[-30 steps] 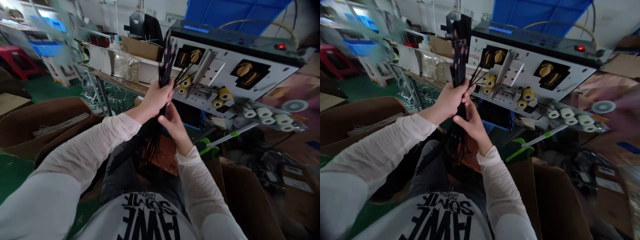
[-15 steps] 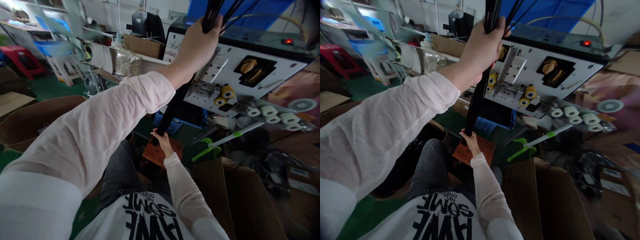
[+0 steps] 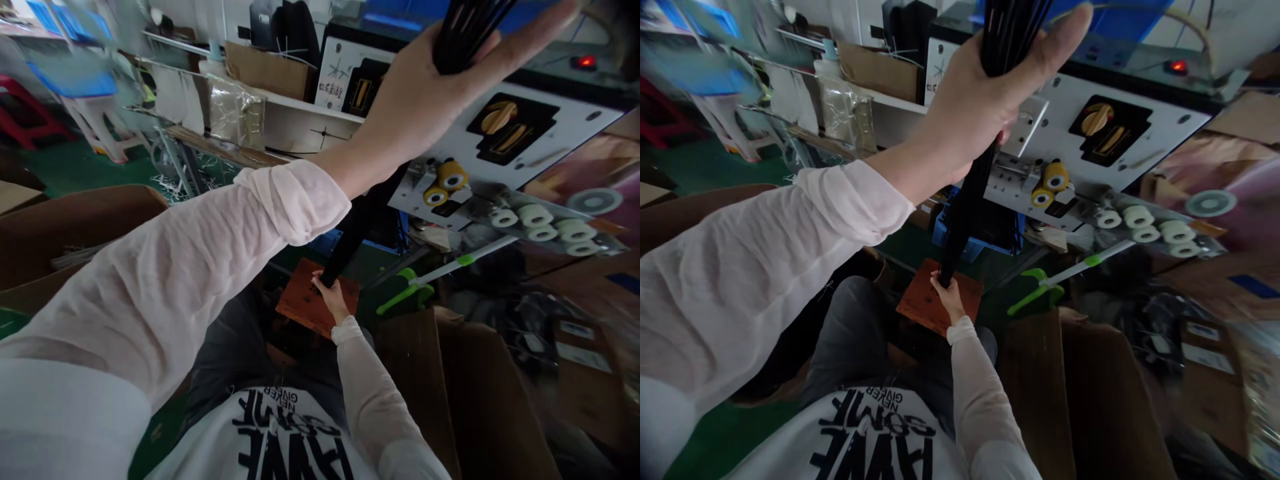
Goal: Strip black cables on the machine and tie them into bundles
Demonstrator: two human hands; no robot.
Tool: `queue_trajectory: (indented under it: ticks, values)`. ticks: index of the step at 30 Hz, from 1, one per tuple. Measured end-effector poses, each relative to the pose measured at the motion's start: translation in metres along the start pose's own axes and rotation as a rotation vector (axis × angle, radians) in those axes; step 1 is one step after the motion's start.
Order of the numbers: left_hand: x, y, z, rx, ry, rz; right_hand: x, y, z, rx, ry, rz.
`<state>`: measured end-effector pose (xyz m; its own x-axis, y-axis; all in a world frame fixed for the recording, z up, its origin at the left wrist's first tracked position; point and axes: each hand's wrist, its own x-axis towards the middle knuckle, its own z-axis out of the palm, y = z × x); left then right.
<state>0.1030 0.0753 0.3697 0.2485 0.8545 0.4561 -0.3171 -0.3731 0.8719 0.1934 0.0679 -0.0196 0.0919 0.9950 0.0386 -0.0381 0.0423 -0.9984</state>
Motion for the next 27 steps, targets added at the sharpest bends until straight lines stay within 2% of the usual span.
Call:
queue_trajectory:
  ticks: [4, 10, 14, 17, 21, 24, 27]
  values:
    - [0.011, -0.012, 0.002, -0.006, -0.085, 0.250, -0.001, 0.006, -0.009, 0.004, 0.069, 0.005]
    - [0.001, -0.007, 0.001, 0.139, -0.186, 0.287, 0.001, 0.013, -0.010, 0.160, 0.207, -0.001]
    - [-0.011, -0.016, -0.013, 0.160, -0.232, 0.354, 0.001, 0.023, -0.016, 0.096, 0.256, 0.065]
    - [-0.015, -0.036, -0.028, 0.079, -0.178, 0.327, 0.001, 0.035, -0.019, 0.044, 0.300, 0.091]
    - [-0.019, -0.057, -0.050, 0.010, -0.059, 0.177, 0.004, 0.040, -0.020, 0.045, 0.345, 0.097]
    - [-0.021, -0.059, -0.067, -0.066, 0.021, 0.139, 0.008, 0.033, -0.022, 0.065, 0.349, 0.107]
    - [-0.025, -0.054, -0.081, -0.133, 0.087, 0.176, 0.012, 0.029, -0.027, 0.067, 0.370, 0.095]
